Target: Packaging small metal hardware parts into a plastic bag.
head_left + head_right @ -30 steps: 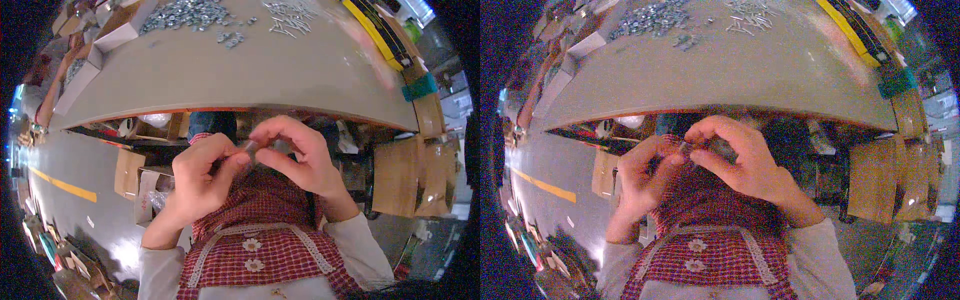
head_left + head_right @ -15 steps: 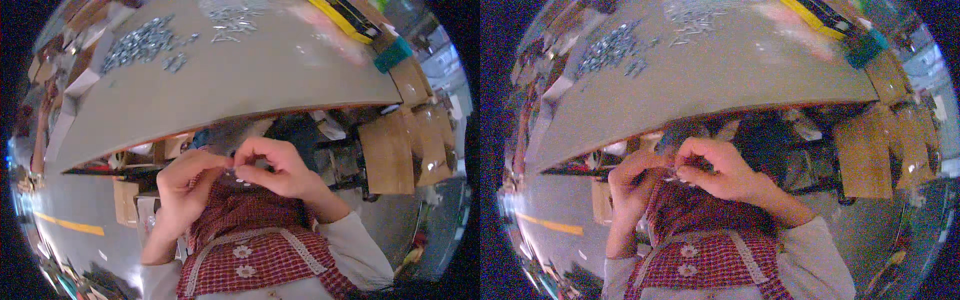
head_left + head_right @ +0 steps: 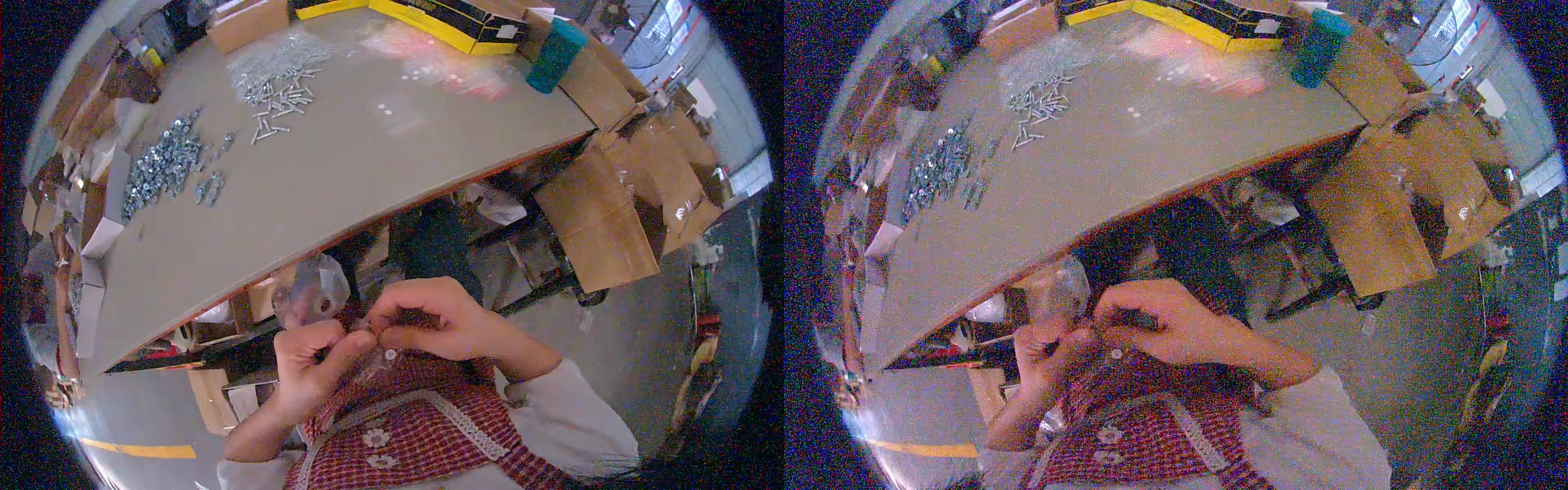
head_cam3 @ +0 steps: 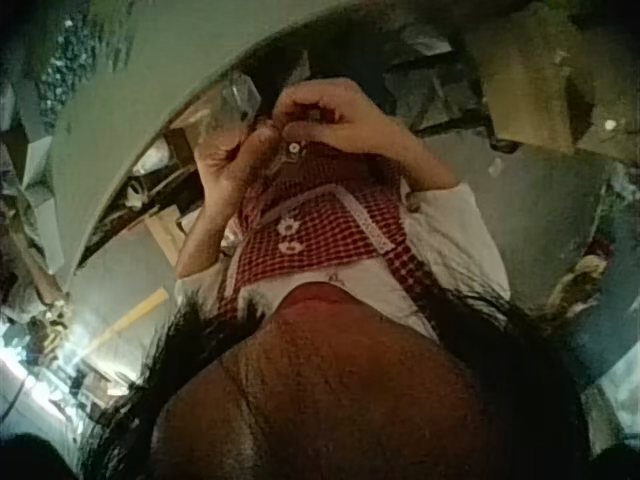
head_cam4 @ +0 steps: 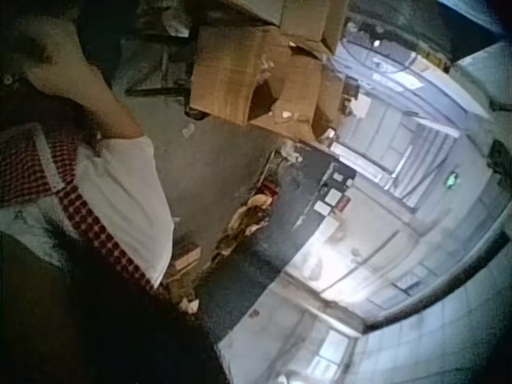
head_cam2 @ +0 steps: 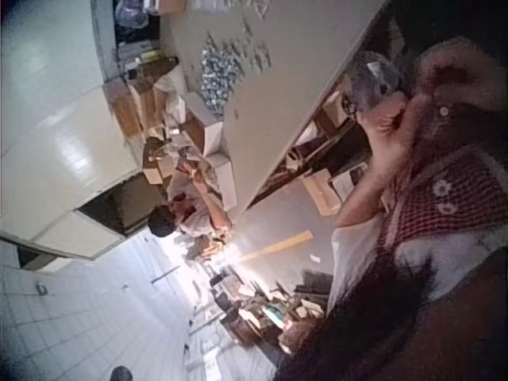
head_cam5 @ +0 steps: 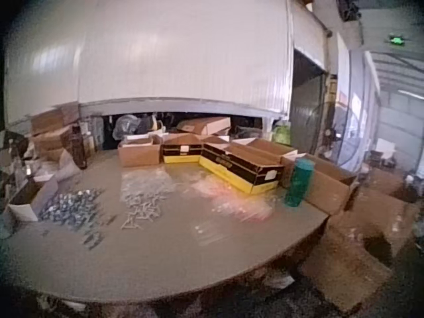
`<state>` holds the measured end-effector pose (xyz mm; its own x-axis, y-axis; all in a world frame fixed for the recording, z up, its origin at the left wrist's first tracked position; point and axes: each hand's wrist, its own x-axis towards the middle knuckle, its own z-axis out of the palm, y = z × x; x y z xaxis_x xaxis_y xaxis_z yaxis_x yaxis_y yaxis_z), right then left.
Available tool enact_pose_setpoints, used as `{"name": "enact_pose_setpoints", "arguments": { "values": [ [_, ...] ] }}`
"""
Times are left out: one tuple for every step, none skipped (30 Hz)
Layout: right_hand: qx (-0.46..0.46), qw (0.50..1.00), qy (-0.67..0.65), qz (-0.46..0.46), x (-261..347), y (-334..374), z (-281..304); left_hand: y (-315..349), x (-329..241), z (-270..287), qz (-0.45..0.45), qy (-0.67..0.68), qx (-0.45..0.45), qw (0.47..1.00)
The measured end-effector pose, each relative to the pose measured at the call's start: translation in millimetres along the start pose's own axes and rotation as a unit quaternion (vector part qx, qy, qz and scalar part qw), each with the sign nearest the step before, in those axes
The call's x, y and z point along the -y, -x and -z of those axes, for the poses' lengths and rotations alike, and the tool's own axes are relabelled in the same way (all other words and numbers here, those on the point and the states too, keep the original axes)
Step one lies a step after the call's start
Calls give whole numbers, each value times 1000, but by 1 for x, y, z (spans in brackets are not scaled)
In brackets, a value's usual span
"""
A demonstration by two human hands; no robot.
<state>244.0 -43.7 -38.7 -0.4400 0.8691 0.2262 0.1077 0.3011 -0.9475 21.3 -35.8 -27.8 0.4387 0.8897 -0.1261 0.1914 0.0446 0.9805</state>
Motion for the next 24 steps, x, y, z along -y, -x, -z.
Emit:
{"name": "enact_pose_setpoints", "arguments": {
  "values": [
    [-12, 1000, -3, 3, 2, 1, 1, -1, -4, 1, -2, -2, 2, 1000],
    [-14, 1000, -1, 5, 2, 3, 2, -4, -9, 3, 37, 5, 15, 999],
    [-19, 1000, -7, -7, 1, 4, 3, -6, -13, 4, 77, 12, 28, 997],
    [-23, 999, -13, -19, 0, 4, 4, -8, -13, 2, 74, 11, 29, 997],
    [-25, 999, -11, -18, -1, 4, 3, -10, -12, -2, -13, -13, -6, 1000],
    [-26, 999, -15, -16, -2, 3, 2, -12, -11, -4, -100, -36, -40, 993],
    [-29, 999, -18, -16, -3, 2, 1, -14, -11, -2, -103, -36, -38, 993],
    [-32, 999, -15, -15, -2, 2, 0, -15, -11, 3, -146, -78, -24, 986],
    [-34, 999, -9, -2, -2, 2, -1, -16, -11, 5, -188, -119, -10, 975],
    [-33, 999, -5, 12, -2, 2, -2, -14, -11, 4, -189, -119, -10, 975],
    [-33, 999, -4, 13, 0, 2, -2, -11, -12, 3, -178, -129, -24, 975],
    [-32, 999, 3, 0, 3, 2, -2, -9, -11, 2, -167, -138, -39, 975],
    [-31, 999, 9, -12, 6, 1, -1, -7, -11, 1, -168, -138, -39, 975],
    [-31, 999, 11, -12, 6, 0, -1, -5, -10, 0, -167, -131, -38, 976],
    [-36, 999, 16, 13, 7, -1, -2, -4, -10, 0, -166, -123, -37, 978],
    [-39, 998, 21, 39, 8, -3, -2, -2, -10, 0, -166, -123, -39, 978],
    [-38, 998, 21, 39, 10, -4, -2, -1, -10, 1, -145, -130, -23, 981],
    [-18, 1000, -11, 5, 14, -4, 0, 0, -11, 1, -123, -137, -8, 983],
    [3, 999, -43, -30, 15, -4, 1, -1, -10, 3, -123, -136, -10, 983],
    [6, 999, -43, -31, 14, -5, 2, -2, -9, 6, -98, -115, 1, 988],
    [11, 996, -75, -54, 13, -6, 3, -3, -8, 8, -73, -94, 12, 993],
    [17, 991, -107, -78, 13, -7, 2, -3, -9, 8, -71, -94, 9, 993],
    [21, 991, -110, -78, 14, -10, -1, -4, -10, 7, -88, -100, -7, 991],
    [-3, 999, -36, -41, 16, -12, -4, -4, -10, 6, -106, -107, -24, 988]
  ]
}}
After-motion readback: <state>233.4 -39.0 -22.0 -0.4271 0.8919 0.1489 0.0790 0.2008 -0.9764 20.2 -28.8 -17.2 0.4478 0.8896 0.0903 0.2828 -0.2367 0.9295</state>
